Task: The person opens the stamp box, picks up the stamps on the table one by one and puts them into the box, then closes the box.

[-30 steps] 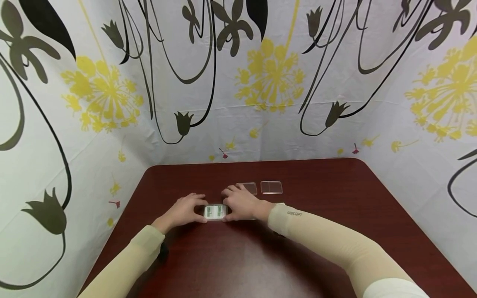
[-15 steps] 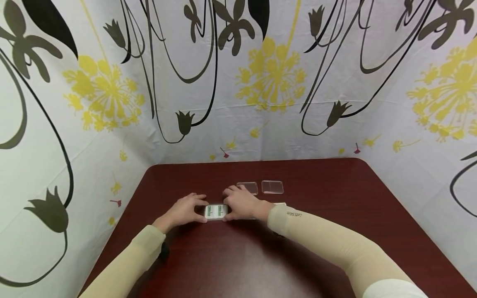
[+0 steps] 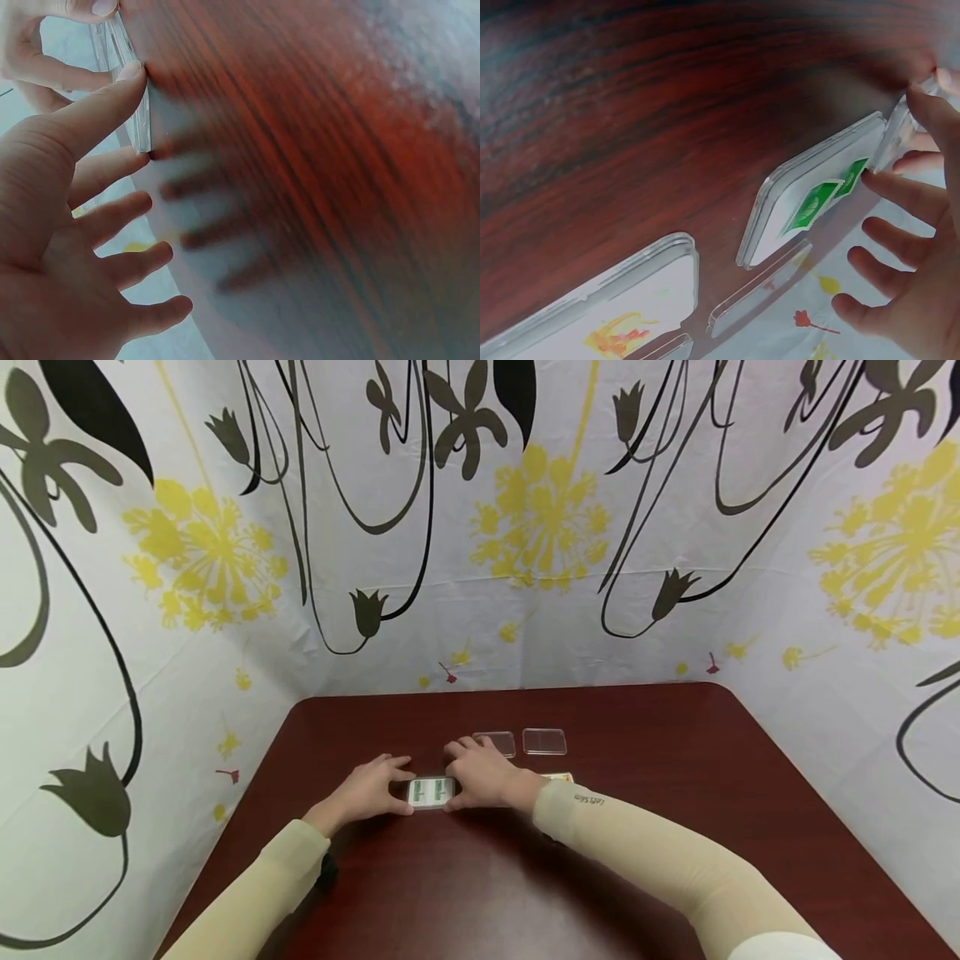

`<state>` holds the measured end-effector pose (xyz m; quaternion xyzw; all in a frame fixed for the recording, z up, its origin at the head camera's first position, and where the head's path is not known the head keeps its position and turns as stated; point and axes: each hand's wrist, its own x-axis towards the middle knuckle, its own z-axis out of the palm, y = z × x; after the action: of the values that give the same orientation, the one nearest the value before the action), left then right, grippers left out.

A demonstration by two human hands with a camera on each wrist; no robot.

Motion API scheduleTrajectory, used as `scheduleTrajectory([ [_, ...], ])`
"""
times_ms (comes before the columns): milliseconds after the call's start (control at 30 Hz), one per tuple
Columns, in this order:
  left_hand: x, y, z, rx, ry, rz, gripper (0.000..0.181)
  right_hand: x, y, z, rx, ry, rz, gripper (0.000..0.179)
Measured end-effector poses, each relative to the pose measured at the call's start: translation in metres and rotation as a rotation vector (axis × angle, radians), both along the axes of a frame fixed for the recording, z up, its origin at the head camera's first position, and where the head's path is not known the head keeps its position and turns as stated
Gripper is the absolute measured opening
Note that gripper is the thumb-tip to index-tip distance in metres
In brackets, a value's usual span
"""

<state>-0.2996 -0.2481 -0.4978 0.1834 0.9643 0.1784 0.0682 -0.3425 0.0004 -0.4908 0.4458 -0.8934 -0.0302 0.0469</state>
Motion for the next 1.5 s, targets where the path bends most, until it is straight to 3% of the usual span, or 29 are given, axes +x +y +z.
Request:
scheduleTrajectory([
  [333, -0.004, 0.002, 0.008, 0.051, -0.018, 0.000, 0.080, -0.002, 0.006, 0.012, -0.002, 0.053, 0.011, 0.062],
  [700, -0.020, 0.026, 0.027, 0.073, 0.085, -0.003, 0.059, -0.014, 0.029, 0.034, -0.006, 0.034, -0.012, 0.061],
  [967, -0.030, 0.051, 0.040, 0.046, 0.125, 0.001, 0.059, -0.027, 0.049, 0.045, -0.022, 0.047, -0.055, 0.061],
  [1267, -0.047, 0.072, 0.049, 0.044, 0.137, -0.011, 0.065, -0.036, 0.072, 0.050, -0.037, 0.080, -0.058, 0.061],
  [1500, -0.055, 0.078, 0.049, 0.027, 0.122, -0.003, 0.069, -0.047, 0.088, 0.047, -0.046, 0.036, -0.098, 0.065],
])
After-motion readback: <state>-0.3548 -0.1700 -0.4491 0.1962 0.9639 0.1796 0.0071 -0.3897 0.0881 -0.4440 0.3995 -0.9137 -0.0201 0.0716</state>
